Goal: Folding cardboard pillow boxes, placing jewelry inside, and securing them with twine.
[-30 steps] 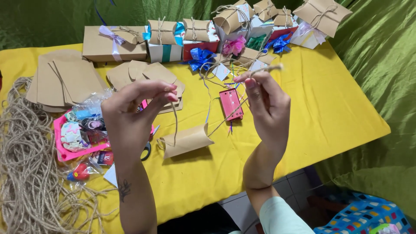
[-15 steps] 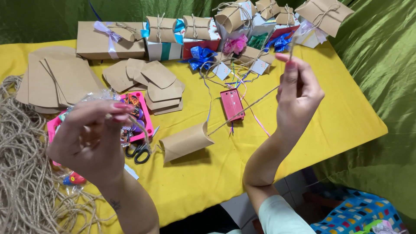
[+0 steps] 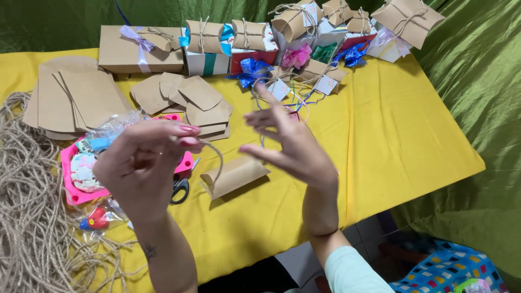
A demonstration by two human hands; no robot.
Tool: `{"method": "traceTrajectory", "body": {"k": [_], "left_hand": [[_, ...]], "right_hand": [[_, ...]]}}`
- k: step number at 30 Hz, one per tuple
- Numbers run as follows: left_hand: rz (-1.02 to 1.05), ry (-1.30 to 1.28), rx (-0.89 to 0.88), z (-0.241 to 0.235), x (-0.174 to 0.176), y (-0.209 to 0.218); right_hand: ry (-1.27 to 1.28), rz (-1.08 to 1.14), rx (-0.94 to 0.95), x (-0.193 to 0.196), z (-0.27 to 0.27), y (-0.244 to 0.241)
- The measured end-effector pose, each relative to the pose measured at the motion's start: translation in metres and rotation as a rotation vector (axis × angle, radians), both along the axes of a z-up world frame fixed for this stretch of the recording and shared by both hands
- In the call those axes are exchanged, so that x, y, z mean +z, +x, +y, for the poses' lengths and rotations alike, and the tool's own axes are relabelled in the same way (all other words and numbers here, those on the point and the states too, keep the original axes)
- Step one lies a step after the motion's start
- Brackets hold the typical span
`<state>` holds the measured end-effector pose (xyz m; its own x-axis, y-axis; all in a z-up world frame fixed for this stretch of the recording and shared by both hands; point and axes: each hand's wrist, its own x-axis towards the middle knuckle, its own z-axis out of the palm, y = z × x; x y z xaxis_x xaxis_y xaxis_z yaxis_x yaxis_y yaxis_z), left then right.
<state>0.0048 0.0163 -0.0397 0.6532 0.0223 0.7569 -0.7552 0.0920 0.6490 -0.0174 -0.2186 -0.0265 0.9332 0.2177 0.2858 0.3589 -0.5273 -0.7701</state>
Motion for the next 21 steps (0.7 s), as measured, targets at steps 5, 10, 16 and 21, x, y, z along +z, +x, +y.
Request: {"method": "traceTrajectory", "body": {"k": [5,10,16,21], "left_hand": [[0.105,0.112,-0.125,-0.022,0.012,0.002],[0.27,0.107,-0.02,-0.021,0.004,0.02],[0.364,0.374,-0.193,-0.016,0.012,0.022],[0.729,0.556,-0.299,-0.029,0.015,0.023]], "right_hand": [[-0.084,-0.024,0.325,-0.024,0.036,0.007],[-0.105,0.142,0.439,-0.009,0.026,0.007],[0.03,0.038,0.208,-0.016,0.023,0.022],[0.148,-0.045,0.049,-0.011,0.023,0.023]]}}
